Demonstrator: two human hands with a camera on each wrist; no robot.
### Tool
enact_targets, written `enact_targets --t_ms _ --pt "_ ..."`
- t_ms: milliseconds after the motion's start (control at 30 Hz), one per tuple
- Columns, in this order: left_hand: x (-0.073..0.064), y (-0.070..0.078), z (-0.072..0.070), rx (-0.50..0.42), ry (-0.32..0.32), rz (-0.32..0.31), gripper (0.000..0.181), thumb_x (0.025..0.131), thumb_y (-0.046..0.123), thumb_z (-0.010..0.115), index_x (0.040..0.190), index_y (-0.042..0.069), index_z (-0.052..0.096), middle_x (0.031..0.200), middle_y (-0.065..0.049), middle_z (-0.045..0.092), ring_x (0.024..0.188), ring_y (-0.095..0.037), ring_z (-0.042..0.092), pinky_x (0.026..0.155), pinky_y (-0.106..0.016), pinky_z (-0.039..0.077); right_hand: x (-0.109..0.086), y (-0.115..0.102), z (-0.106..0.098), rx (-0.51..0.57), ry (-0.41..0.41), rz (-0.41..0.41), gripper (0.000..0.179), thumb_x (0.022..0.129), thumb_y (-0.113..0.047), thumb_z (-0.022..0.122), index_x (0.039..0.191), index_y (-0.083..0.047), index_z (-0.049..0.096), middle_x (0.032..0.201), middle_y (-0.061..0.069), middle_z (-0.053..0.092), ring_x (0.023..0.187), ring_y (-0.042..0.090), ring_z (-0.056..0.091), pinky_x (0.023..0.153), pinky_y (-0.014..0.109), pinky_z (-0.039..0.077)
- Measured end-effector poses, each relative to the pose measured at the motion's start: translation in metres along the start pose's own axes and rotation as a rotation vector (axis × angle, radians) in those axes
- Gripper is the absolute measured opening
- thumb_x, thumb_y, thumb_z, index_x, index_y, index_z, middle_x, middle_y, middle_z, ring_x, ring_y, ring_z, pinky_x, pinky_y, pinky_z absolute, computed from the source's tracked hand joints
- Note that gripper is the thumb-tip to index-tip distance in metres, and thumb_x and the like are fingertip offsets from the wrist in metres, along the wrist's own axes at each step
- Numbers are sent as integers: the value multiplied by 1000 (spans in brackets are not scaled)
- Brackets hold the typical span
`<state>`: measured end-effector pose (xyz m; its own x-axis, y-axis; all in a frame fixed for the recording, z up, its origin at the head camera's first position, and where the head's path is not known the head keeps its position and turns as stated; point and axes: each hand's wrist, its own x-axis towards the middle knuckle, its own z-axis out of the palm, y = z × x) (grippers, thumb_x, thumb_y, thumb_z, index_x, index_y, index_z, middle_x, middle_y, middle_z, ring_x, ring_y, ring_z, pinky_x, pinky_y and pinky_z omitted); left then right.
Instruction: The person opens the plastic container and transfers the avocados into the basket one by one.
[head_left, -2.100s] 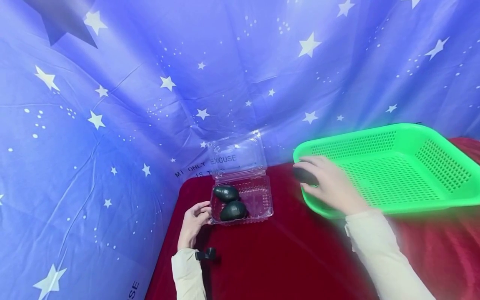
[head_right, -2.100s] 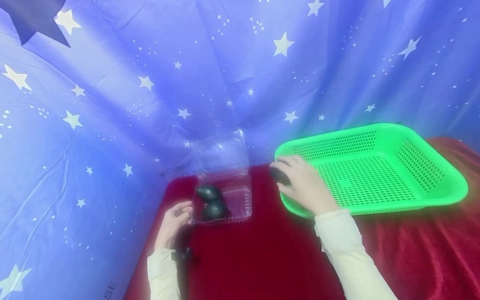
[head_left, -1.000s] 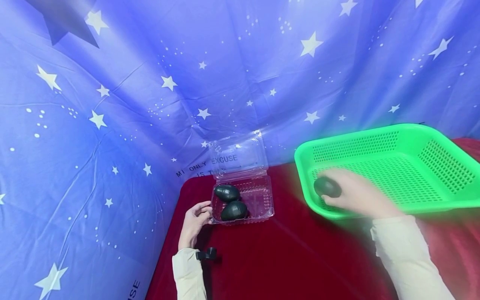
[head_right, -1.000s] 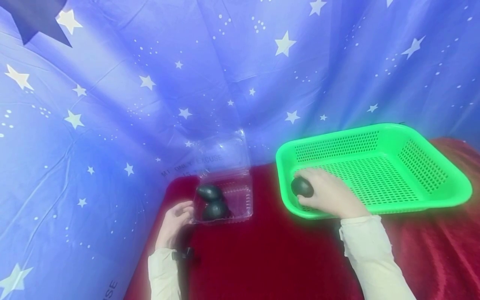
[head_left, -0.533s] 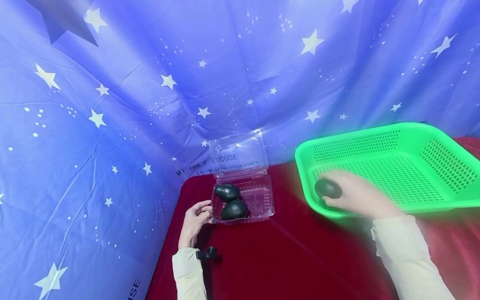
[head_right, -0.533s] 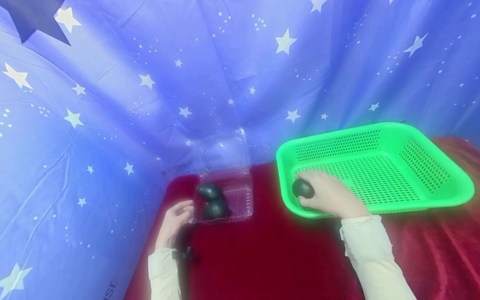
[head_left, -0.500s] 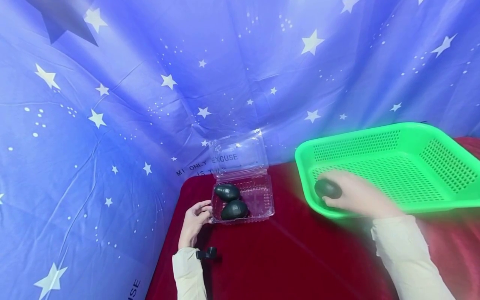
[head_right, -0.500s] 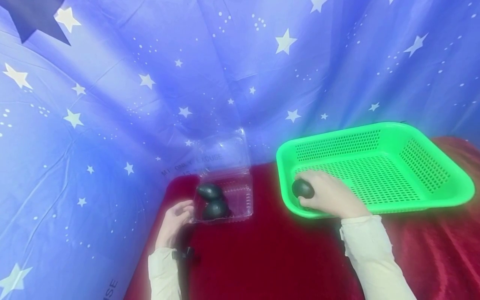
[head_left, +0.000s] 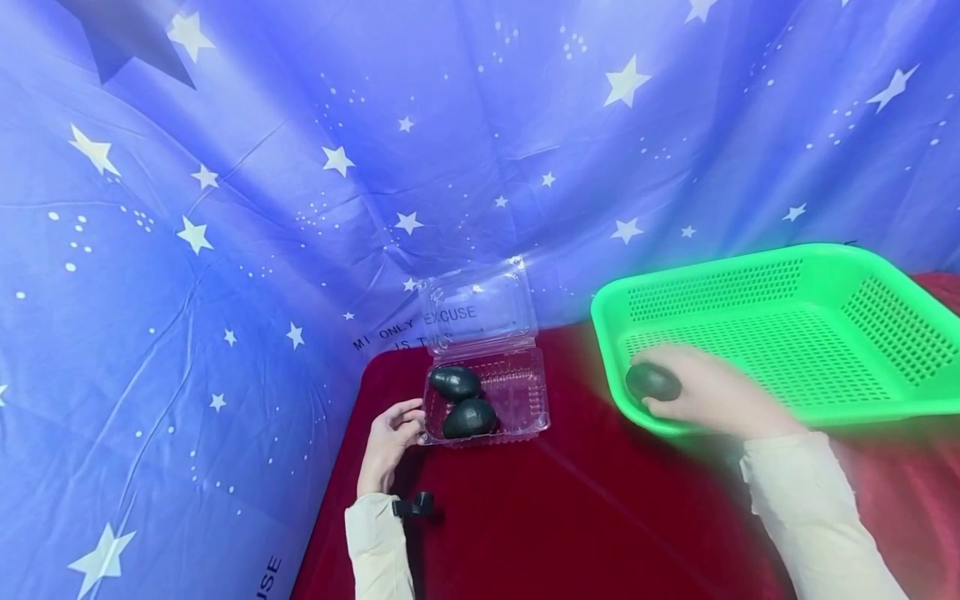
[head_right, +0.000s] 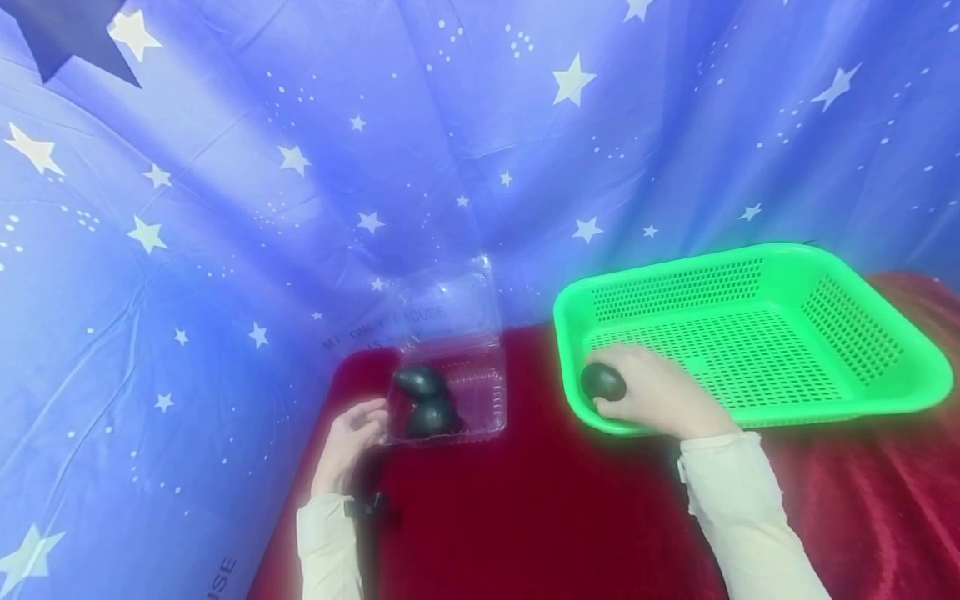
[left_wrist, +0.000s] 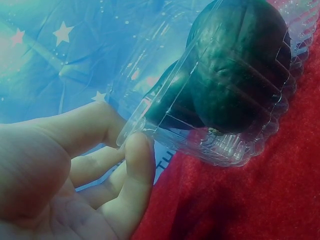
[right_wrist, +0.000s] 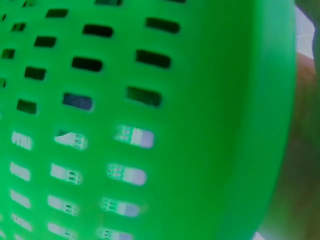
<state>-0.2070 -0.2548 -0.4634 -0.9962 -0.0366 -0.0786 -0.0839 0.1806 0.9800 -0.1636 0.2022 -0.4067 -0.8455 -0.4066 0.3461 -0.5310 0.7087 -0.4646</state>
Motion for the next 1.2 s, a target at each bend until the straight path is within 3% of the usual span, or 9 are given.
enact_targets --t_ms 333,600,800,1033,1200 --pt "0 0 0 1 5 1 44 85 -10 55 128 -9 58 100 -17 66 69 -6 60 60 -19 54 3 6 -1 -82 37 -59 53 71 -5 83 121 -2 65 117 13 68 111 36 61 94 55 50" --pt "-1 0 0 3 6 2 44 85 -9 55 129 -9 58 101 -17 66 71 -7 61 61 -20 54 1 3 -6 -85 45 -83 52 71 -10 85 120 -5 66 115 8 69 107 31 64 91 52 53" --pt "-1 0 0 5 4 0 44 85 -8 56 129 -9 58 102 -18 66 74 -8 61 63 -21 55 -2 0 -6 -63 -12 -60 44 75 -16 83 116 -8 70 109 1 71 102 25 66 86 47 55" --pt "0 0 0 -2 0 3 44 85 -9 55 129 -9 58 100 -16 66 73 -8 61 62 -21 55 -5 4 -2 -63 -79 -7 44 78 -18 81 118 -3 69 114 9 70 109 33 64 91 51 53" --pt "0 0 0 -10 1 -3 44 85 -10 56 128 -9 58 99 -16 66 72 -7 61 62 -20 55 -5 9 2 -49 -84 -8 46 78 -18 81 118 -1 68 117 14 68 111 37 63 93 54 51"
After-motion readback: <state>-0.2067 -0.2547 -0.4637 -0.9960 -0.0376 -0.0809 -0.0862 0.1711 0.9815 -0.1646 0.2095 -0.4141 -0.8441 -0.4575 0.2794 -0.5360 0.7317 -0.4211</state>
